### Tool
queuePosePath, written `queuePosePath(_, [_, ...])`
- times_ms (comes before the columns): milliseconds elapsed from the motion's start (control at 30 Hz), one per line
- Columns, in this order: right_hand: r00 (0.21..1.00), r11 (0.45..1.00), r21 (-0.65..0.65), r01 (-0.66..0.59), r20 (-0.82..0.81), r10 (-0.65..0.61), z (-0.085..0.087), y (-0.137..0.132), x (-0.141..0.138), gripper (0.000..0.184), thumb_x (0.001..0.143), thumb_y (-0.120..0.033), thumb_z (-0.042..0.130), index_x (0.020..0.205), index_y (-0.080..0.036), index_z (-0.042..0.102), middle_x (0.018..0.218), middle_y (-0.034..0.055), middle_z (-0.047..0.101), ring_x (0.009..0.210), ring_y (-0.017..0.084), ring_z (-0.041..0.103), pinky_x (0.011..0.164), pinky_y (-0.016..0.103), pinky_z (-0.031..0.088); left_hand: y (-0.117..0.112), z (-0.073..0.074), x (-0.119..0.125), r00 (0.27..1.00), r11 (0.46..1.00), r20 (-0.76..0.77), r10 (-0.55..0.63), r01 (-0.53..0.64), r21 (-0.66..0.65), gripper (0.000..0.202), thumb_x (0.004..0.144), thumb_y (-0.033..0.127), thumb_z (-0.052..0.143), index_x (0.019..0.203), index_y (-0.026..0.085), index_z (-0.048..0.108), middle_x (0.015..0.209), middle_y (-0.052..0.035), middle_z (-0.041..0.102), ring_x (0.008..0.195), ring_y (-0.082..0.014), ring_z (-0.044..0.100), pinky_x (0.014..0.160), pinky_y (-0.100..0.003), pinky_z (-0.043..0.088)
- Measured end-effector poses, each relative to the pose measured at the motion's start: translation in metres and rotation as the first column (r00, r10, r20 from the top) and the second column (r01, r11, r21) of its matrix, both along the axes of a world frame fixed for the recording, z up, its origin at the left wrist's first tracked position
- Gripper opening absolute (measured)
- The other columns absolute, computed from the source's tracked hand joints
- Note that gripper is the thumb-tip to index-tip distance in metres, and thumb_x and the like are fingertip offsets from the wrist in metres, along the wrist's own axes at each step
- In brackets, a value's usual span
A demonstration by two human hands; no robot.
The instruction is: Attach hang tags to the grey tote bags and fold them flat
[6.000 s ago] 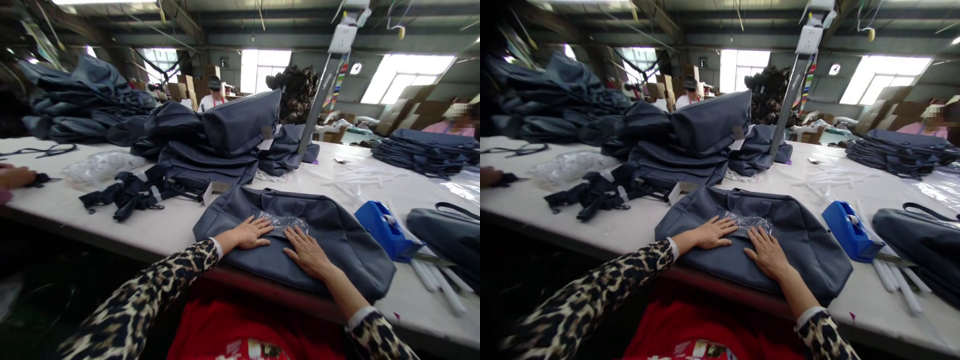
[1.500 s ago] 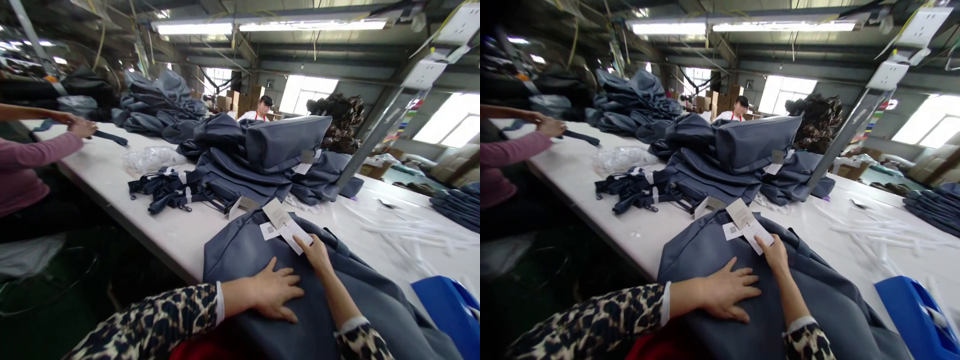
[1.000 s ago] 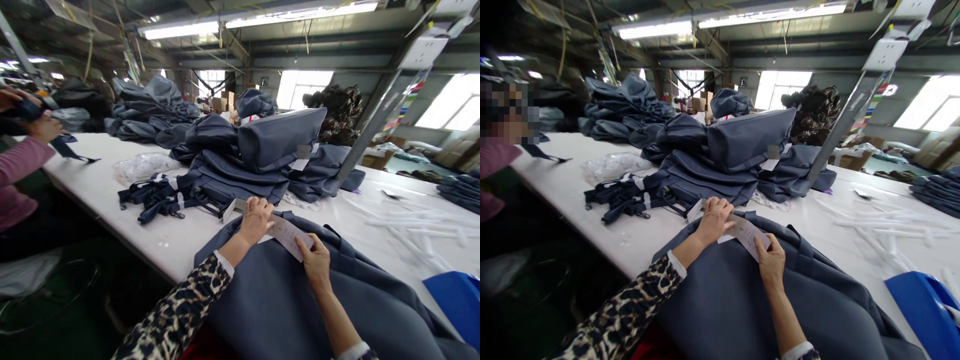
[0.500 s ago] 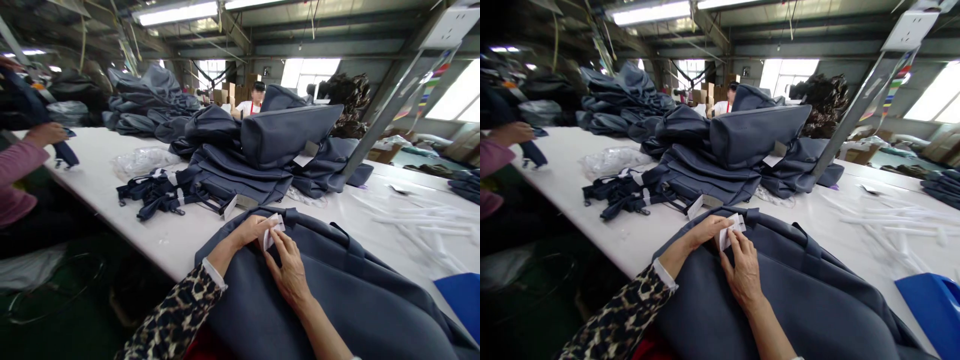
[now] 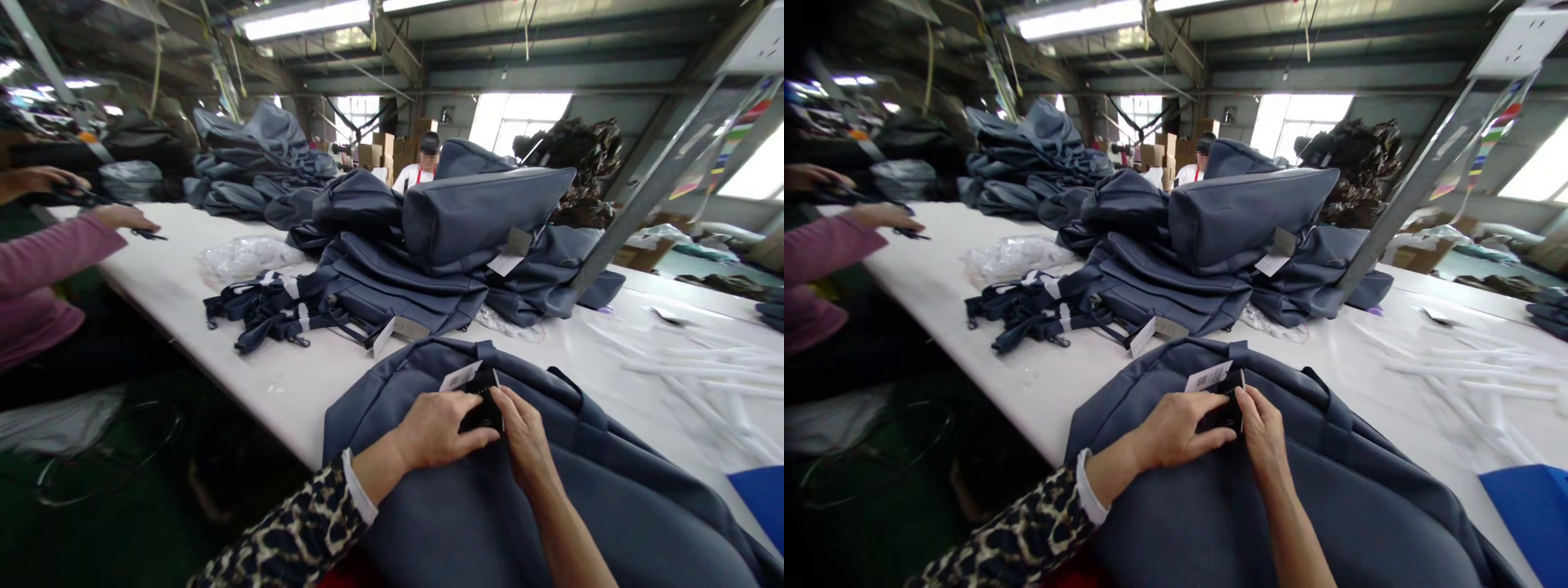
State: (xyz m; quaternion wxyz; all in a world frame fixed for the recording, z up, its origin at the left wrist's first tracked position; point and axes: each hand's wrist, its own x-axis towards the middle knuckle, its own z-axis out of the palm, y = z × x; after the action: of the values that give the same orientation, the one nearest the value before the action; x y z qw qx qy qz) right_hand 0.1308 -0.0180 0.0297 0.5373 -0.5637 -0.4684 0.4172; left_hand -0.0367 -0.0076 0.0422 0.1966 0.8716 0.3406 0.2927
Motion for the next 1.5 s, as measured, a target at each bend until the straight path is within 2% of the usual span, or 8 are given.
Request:
queuePosePath(167, [0.997,1.000,-0.030,0.006,-0.072,-0.008,-0.002,0.001,0.009,0.040,0.075,-0.055,0.067,0.084,-0.016,0.072,0.068,0.0006,0.065,0.062,0.017,0.055,0.056,0.026,0.043,0.011,-0.010,-0.003,0.893,0.927,0.385,0.234,-0.324,0.188,0.015,0.094,0.032,0.059,0.103,0.019,0.062,0.098,-0.0059,0.068,0.094,-0.0189,0.064,0.086,-0.031,0.051])
queuePosePath(267, [0.996,0.999,-0.048,-0.012,-0.094,0.007,-0.006,0.002,0.009,0.042,0.073,-0.054,0.070,0.089,-0.015,0.073,0.073,0.0030,0.070,0.068,0.020,0.060,0.061,0.027,0.045,0.019,-0.011,-0.004,0.818,0.882,0.458,0.348,-0.451,0.137,0.066,0.083,0.046,0.073,0.135,0.018,0.045,0.129,-0.0137,0.058,0.124,-0.0281,0.053,0.105,-0.045,0.043])
queuePosePath(500, [0.994,1.000,-0.018,-0.024,-0.104,0.022,-0.018,0.004,0.004,0.044,0.075,-0.053,0.070,0.096,-0.016,0.075,0.083,0.0053,0.074,0.079,0.024,0.065,0.070,0.031,0.048,0.021,-0.010,-0.003,0.969,0.989,0.207,0.136,-0.146,0.033,0.100,0.068,0.063,0.078,0.149,0.023,0.034,0.133,-0.0111,0.059,0.123,-0.0285,0.055,0.107,-0.046,0.045])
queuePosePath(700, [0.988,1.000,0.012,-0.010,-0.154,0.012,-0.019,0.004,-0.001,0.044,0.073,-0.053,0.072,0.096,-0.016,0.075,0.088,0.0049,0.075,0.081,0.023,0.065,0.071,0.031,0.049,0.019,-0.013,-0.003,0.990,0.972,0.117,0.074,-0.097,0.213,0.027,0.098,0.027,0.053,0.123,0.019,0.061,0.123,-0.0051,0.066,0.112,-0.0201,0.058,0.100,-0.035,0.049])
queuePosePath(933, [0.989,1.000,0.016,-0.024,-0.145,0.026,-0.020,0.000,-0.009,0.041,0.078,-0.052,0.065,0.092,-0.015,0.073,0.083,0.0045,0.073,0.071,0.019,0.063,0.059,0.026,0.046,0.004,-0.014,0.002,0.960,0.896,-0.234,0.154,-0.036,0.443,0.023,0.097,0.018,0.050,0.117,0.015,0.061,0.104,-0.0074,0.066,0.095,-0.0230,0.058,0.081,-0.036,0.051])
queuePosePath(1067, [0.996,1.000,0.019,-0.016,-0.085,0.018,-0.026,-0.002,-0.010,0.042,0.081,-0.053,0.060,0.092,-0.014,0.072,0.080,0.0046,0.072,0.068,0.017,0.060,0.060,0.026,0.047,0.001,-0.015,0.004,0.969,0.936,-0.216,0.121,-0.040,0.349,0.036,0.094,0.049,0.055,0.107,0.016,0.064,0.102,-0.0080,0.063,0.098,-0.0254,0.056,0.082,-0.038,0.050])
queuePosePath(1367, [0.961,1.000,-0.007,0.006,0.276,-0.004,-0.012,-0.007,0.034,0.039,0.080,-0.052,0.061,0.101,-0.021,0.071,0.069,0.0012,0.067,0.063,0.020,0.063,0.062,0.034,0.053,0.006,-0.034,0.006,0.943,0.945,-0.287,0.168,-0.071,0.320,0.033,0.091,0.031,0.064,0.120,0.019,0.055,0.120,-0.0081,0.058,0.106,-0.0264,0.052,0.089,-0.040,0.046])
queuePosePath(1500, [0.679,0.989,0.113,-0.100,0.734,-0.015,-0.015,-0.033,0.070,0.040,0.089,-0.048,0.057,0.121,-0.026,0.066,0.114,0.0083,0.069,0.103,0.026,0.063,0.093,0.044,0.049,0.007,-0.044,0.009,0.939,0.936,-0.315,0.139,-0.021,0.350,0.044,0.092,0.034,0.061,0.131,0.017,0.049,0.138,-0.0100,0.050,0.122,-0.0276,0.046,0.101,-0.042,0.040])
